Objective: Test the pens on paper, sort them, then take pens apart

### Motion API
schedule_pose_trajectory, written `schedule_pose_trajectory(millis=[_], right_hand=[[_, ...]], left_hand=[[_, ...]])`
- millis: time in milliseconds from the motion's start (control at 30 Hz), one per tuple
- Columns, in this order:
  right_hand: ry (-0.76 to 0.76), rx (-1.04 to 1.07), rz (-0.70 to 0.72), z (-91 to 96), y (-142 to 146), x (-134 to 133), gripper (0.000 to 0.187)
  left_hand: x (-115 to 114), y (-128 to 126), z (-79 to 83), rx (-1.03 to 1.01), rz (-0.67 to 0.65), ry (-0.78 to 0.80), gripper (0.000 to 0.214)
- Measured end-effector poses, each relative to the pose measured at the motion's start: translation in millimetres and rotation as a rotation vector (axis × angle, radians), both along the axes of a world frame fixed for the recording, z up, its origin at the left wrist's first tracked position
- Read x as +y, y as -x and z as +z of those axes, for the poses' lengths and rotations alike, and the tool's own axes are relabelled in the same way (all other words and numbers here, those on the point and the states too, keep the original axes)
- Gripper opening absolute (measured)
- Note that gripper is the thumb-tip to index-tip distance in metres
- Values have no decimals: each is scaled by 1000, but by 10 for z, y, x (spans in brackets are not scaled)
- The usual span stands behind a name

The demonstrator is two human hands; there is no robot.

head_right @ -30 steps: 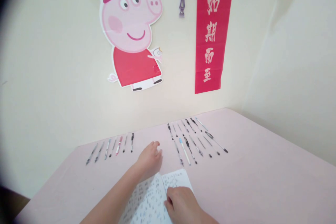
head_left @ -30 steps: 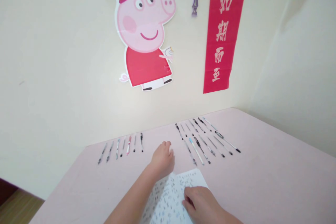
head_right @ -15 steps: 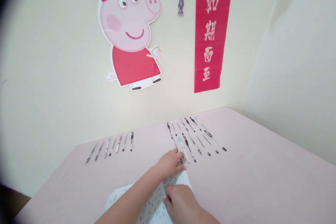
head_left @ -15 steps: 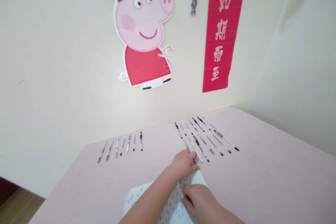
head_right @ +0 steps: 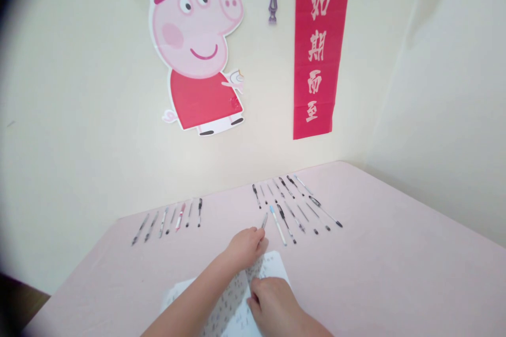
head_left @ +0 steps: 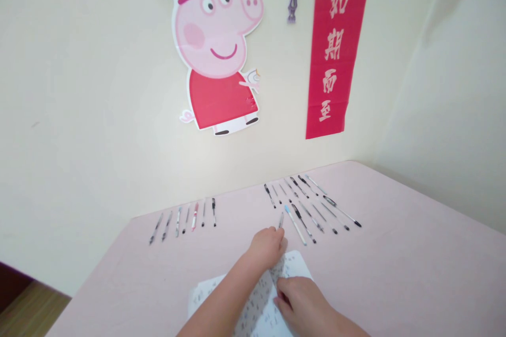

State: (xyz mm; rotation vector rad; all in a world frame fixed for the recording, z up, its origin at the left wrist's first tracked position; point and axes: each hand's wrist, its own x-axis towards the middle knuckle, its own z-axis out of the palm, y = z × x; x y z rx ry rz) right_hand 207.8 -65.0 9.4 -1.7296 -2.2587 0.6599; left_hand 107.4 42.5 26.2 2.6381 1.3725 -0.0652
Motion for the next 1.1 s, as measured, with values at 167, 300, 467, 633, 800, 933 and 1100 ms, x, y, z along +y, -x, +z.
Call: schedule_pose_trajectory(millis=[167, 300, 467, 633, 800, 933, 1100], right_hand=[[17, -4, 6, 5, -5, -4, 16], [25, -13, 15, -9, -7, 3, 15], [3, -11, 11, 8, -11, -8, 15], [10, -2, 13, 42, -13, -16, 16], [18, -3, 9, 34, -10, -16, 17], [12, -1, 9, 39, -3, -18, 18], [26, -17, 9, 65, 4, -11, 17]], left_hand=[[-32, 129, 70, 33, 40, -12, 26], [-95, 326, 175, -10, 109, -31, 19], [-159, 889, 252, -77, 364, -71, 20], [-268, 1809, 240, -2, 630, -30, 15], [-461, 2596, 182, 108, 755, -31, 20], [-578, 2875, 123, 250, 720, -31, 25], [-597, 3021, 78, 293, 672, -60, 27]])
